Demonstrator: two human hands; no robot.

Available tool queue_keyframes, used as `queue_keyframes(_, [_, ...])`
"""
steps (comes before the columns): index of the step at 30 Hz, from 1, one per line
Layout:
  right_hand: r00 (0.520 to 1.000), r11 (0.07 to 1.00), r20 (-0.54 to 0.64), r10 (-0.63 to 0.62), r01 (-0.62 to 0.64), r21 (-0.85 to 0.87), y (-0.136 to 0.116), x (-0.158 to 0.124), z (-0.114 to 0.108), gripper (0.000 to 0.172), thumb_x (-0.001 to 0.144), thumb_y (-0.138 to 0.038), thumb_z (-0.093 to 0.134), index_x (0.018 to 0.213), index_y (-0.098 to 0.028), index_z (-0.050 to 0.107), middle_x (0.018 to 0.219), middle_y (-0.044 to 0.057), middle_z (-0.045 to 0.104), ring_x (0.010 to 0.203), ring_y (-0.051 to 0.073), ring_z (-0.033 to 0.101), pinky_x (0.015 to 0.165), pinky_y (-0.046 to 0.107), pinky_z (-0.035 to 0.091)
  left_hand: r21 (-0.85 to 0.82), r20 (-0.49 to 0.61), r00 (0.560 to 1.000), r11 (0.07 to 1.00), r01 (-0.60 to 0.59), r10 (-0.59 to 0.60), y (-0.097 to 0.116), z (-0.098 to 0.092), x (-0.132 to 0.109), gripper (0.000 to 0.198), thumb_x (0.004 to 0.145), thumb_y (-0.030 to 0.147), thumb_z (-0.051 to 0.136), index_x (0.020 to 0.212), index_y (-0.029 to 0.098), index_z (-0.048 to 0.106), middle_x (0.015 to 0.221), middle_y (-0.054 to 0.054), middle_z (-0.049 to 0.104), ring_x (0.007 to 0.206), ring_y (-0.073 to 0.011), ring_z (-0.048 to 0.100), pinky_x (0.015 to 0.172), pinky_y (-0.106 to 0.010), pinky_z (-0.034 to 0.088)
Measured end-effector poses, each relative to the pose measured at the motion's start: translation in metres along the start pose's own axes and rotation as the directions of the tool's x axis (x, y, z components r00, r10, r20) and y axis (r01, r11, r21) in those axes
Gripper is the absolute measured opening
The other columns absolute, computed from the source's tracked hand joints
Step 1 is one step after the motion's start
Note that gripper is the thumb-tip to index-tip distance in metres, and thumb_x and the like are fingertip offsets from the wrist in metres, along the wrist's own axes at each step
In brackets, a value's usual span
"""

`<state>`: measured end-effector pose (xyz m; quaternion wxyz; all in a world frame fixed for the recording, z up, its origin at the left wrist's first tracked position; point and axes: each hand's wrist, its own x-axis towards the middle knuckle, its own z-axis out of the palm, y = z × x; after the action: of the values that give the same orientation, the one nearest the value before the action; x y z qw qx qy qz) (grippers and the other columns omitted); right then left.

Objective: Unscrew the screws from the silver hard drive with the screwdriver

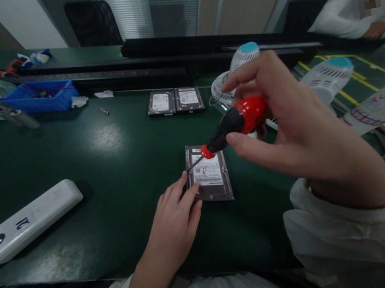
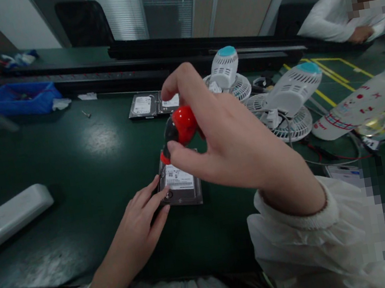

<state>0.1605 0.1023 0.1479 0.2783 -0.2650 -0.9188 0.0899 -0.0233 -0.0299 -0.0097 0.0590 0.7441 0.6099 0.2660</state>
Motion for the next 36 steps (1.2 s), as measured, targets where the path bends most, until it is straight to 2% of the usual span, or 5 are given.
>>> queue_keyframes(6, [0.998, 0.997, -0.056, 0.012, -0.016, -0.079, 0.0015, 0.0006, 0.0042, 0.028, 0.093, -0.045, 0.063, 0.108, -0.023, 0.055, 0.077, -0.001, 0.057, 0.058, 0.012, 0.047, 0.058, 0.030, 0.033, -0.015, -0.004, 1.000, 1.000, 0.027, -0.027, 0.0028, 0.0005, -0.0002, 0.035, 0.104, 0.019, 0.048, 0.137, 0.015, 0.059, 0.152, -0.019, 0.059, 0.132, -0.0345, 0.063, 0.102, -0.057, 0.059])
queue_keyframes(23, [0.999, 0.999, -0.008, -0.045, 0.045, -0.019, -0.0005, 0.0015, 0.0047, 0.044, 0.089, -0.034, 0.064, 0.123, -0.008, 0.054, 0.075, -0.003, 0.056, 0.051, 0.008, 0.040, 0.053, 0.029, 0.030, -0.014, 0.025, 0.999, 0.999, 0.040, -0.040, 0.0033, -0.0005, 0.0001, 0.030, 0.103, 0.017, 0.049, 0.131, 0.019, 0.062, 0.152, -0.018, 0.059, 0.133, -0.0328, 0.063, 0.102, -0.055, 0.058])
queue_keyframes(28, [0.996, 0.999, -0.084, -0.014, 0.010, -0.045, -0.0001, 0.0026, 0.0071, 0.027, 0.093, -0.037, 0.063, 0.104, -0.012, 0.060, 0.068, -0.004, 0.049, 0.054, 0.009, 0.040, 0.056, 0.030, 0.029, -0.007, 0.012, 1.000, 1.000, 0.025, -0.025, 0.0033, -0.0011, 0.0002, 0.029, 0.103, 0.018, 0.050, 0.128, 0.018, 0.064, 0.151, -0.020, 0.059, 0.130, -0.0331, 0.064, 0.100, -0.054, 0.059])
queue_keyframes(34, [0.997, 0.999, -0.068, -0.038, 0.038, -0.002, 0.0003, 0.0020, 0.0055, 0.045, 0.082, -0.024, 0.058, 0.125, -0.011, 0.050, 0.109, 0.008, 0.059, 0.065, 0.011, 0.046, 0.059, 0.031, 0.037, -0.009, 0.028, 0.999, 1.000, 0.024, -0.024, 0.0033, -0.0010, 0.0006, 0.030, 0.103, 0.017, 0.050, 0.129, 0.017, 0.065, 0.151, -0.021, 0.059, 0.131, -0.0342, 0.064, 0.101, -0.055, 0.058])
queue_keyframes(36, [0.995, 0.997, -0.076, -0.067, 0.064, -0.037, 0.0008, 0.0021, 0.0060, 0.038, 0.085, -0.026, 0.058, 0.120, -0.014, 0.052, 0.103, 0.007, 0.060, 0.067, 0.013, 0.048, 0.061, 0.031, 0.037, -0.007, 0.022, 1.000, 1.000, 0.020, -0.020, 0.0031, -0.0007, 0.0005, 0.029, 0.103, 0.017, 0.050, 0.129, 0.017, 0.065, 0.151, -0.021, 0.059, 0.131, -0.0344, 0.064, 0.100, -0.055, 0.058])
